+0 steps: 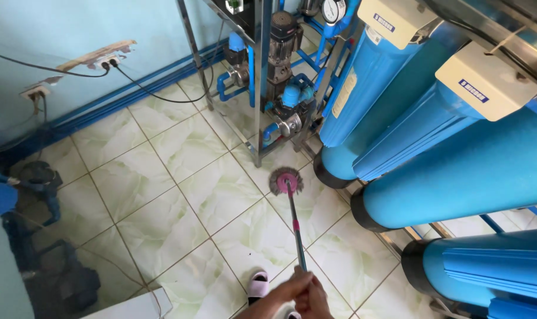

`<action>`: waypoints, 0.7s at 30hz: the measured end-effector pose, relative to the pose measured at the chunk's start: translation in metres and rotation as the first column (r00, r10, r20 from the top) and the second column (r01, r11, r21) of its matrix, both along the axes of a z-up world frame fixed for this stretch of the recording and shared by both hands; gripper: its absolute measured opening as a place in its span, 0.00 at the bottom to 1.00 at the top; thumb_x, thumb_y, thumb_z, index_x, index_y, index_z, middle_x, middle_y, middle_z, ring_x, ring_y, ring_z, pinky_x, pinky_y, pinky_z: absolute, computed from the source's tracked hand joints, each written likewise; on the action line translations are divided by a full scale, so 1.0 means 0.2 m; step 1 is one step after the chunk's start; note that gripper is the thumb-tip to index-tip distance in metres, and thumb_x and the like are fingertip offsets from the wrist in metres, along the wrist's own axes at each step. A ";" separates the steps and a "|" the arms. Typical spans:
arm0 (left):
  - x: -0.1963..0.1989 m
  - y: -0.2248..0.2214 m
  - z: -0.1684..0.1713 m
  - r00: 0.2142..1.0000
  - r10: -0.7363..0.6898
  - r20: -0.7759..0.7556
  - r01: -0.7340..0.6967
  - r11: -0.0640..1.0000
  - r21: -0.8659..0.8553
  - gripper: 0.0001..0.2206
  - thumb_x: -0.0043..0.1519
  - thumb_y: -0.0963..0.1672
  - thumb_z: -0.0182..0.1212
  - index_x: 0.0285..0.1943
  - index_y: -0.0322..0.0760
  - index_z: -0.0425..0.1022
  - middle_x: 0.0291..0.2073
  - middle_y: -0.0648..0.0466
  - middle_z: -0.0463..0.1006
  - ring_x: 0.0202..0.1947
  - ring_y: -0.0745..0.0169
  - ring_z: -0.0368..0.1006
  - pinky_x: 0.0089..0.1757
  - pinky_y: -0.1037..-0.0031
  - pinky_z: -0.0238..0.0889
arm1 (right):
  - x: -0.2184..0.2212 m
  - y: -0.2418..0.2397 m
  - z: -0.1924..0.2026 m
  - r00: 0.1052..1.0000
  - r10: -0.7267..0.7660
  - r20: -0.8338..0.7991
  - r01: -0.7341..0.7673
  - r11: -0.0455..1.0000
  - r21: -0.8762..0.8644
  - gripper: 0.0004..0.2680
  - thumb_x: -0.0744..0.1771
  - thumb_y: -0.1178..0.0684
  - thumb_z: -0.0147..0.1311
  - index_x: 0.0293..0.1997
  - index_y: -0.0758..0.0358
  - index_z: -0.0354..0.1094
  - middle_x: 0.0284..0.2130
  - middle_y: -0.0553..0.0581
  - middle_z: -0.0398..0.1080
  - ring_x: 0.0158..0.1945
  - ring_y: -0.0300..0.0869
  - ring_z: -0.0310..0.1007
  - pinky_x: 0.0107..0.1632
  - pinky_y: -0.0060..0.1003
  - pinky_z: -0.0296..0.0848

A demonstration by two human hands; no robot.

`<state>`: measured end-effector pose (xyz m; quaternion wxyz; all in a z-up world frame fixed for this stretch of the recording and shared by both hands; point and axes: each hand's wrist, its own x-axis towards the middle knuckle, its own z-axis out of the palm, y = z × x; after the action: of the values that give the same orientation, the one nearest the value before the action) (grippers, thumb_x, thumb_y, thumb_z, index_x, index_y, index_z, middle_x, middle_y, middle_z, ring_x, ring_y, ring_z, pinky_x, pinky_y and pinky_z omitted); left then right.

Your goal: Mop the floor of a water purification and storage area.

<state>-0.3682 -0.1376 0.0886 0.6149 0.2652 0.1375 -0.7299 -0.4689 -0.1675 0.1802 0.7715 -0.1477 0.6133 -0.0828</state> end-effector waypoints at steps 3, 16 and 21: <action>0.15 -0.31 -0.39 0.740 -0.455 0.496 0.303 0.883 0.358 0.16 0.65 0.46 0.46 0.51 0.27 0.52 0.29 0.42 0.68 0.20 0.56 0.63 0.16 0.69 0.53 | 0.31 -0.19 -0.15 0.999 -0.034 -0.022 0.034 0.999 -0.001 0.08 0.72 0.52 0.38 0.55 0.42 0.62 0.17 0.49 0.50 0.14 0.34 0.43 0.16 0.30 0.42; 0.30 -0.32 -0.39 0.639 -0.263 0.723 0.118 0.962 0.246 0.37 0.67 0.45 0.50 0.80 0.50 0.29 0.22 0.52 0.74 0.13 0.65 0.65 0.17 0.70 0.61 | 0.44 -0.25 -0.13 0.996 0.024 0.081 -0.024 1.000 0.007 0.15 0.72 0.54 0.31 0.58 0.31 0.62 0.16 0.47 0.51 0.15 0.32 0.42 0.18 0.25 0.42; 0.05 -0.04 -0.02 0.676 -0.387 0.627 0.201 0.916 0.347 0.41 0.65 0.46 0.46 0.82 0.55 0.19 0.17 0.53 0.70 0.09 0.62 0.58 0.14 0.71 0.52 | 0.14 -0.06 -0.08 0.995 0.068 0.077 -0.071 0.997 0.040 0.13 0.72 0.52 0.33 0.61 0.33 0.58 0.17 0.48 0.51 0.16 0.32 0.42 0.19 0.26 0.42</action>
<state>-0.3573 -0.1455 0.0837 0.4565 0.6089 -0.0532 -0.6465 -0.4411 -0.1792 0.1643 0.7996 -0.1491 0.5797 -0.0484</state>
